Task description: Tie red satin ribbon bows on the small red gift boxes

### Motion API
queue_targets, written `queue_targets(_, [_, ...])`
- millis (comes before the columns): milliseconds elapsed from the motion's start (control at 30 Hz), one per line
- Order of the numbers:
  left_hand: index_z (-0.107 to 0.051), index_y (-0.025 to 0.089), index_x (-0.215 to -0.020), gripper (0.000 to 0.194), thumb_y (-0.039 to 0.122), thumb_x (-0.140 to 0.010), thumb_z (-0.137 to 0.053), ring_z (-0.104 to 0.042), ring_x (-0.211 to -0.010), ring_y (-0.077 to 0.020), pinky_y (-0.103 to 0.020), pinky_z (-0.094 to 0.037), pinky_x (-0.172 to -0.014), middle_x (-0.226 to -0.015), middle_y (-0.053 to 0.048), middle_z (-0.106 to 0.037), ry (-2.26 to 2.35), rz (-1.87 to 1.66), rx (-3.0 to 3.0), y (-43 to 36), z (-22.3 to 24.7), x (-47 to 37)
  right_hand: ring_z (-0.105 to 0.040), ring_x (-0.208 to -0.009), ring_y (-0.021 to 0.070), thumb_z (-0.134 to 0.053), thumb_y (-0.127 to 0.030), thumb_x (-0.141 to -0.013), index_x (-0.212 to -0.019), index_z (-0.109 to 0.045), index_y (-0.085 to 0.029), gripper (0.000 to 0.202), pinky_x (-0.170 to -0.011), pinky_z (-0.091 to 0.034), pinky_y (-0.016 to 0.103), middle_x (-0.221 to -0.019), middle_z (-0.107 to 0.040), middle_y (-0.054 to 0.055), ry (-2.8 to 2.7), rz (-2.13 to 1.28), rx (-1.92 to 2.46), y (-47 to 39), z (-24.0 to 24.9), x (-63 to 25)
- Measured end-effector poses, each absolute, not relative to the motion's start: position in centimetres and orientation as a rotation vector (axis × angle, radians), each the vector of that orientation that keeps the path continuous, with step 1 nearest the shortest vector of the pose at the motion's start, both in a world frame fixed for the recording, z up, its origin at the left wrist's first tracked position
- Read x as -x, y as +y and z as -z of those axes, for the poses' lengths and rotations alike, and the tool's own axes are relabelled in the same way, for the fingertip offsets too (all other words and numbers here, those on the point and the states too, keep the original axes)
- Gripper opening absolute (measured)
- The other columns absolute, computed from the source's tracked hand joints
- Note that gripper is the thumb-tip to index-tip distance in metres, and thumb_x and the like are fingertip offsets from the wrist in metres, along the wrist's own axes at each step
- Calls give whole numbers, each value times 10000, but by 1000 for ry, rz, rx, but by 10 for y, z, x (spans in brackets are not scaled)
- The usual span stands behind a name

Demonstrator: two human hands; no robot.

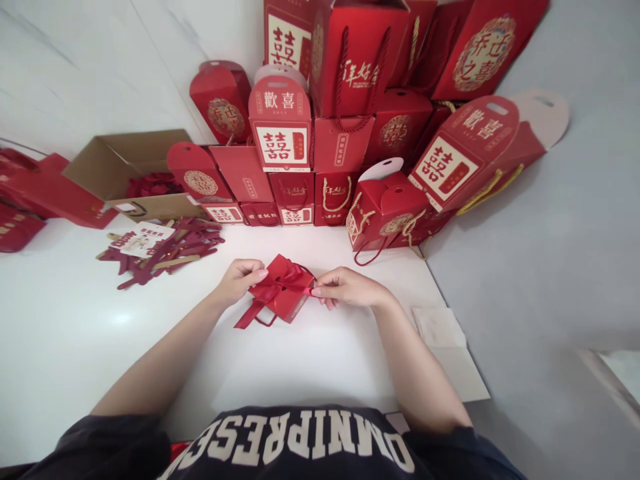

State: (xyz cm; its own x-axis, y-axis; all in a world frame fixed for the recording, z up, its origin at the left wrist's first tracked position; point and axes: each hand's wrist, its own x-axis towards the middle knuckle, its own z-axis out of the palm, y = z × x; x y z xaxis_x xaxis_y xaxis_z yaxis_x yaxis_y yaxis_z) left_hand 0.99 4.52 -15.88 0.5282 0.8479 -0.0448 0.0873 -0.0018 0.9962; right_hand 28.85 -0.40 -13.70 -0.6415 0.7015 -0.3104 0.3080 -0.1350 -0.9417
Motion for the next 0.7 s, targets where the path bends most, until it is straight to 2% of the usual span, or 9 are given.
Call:
queue_targets(100, [-373,154,-529,455,426,-813,-603,-294,-483,-62,-217,-213,-465,-512,44,-342,787,-612,-1522,45,149,-7,-602,-737,155,-547,-490,-860,-826,-680,-159,359,-698,-456,277,-796,-679,34,-2024,-1792,1179,-4,128,-305])
queue_targets(233, [-388,158,-558,430,431,-823,-589,-286,-493,-67,-220,-219,-471,-520,48,-330,746,-579,-1579,45,143,-6,-605,-905,205,-498,-426,-903,-947,-667,-212,276,-808,-453,341,-952,-670,47,-1856,-1182,1360,-8,116,-305])
queue_targets(333, [-401,157,-565,414,421,-826,-584,-313,-508,-74,-222,-254,-493,-534,44,-359,773,-584,-1661,44,141,-6,-540,-1120,243,-531,-374,-898,-962,-671,-254,195,-986,-387,414,-1167,-611,65,-1741,-801,1231,-13,112,-276])
queue_targets(433, [-427,153,-571,388,397,-838,-568,-338,-535,-82,-227,-287,-531,-551,39,-385,791,-586,-1755,42,138,-6,-443,-1256,269,-615,-362,-853,-949,-703,-287,150,-1083,-303,451,-1301,-541,54,-1844,-762,1121,-17,116,-241])
queue_targets(700, [-403,152,-550,389,362,-831,-571,-307,-521,-73,-217,-270,-514,-536,48,-361,808,-624,-1771,42,148,-6,-386,-1325,263,-673,-333,-809,-803,-711,-277,67,-1102,-276,486,-1341,-548,25,-1846,-777,1151,-13,137,-220])
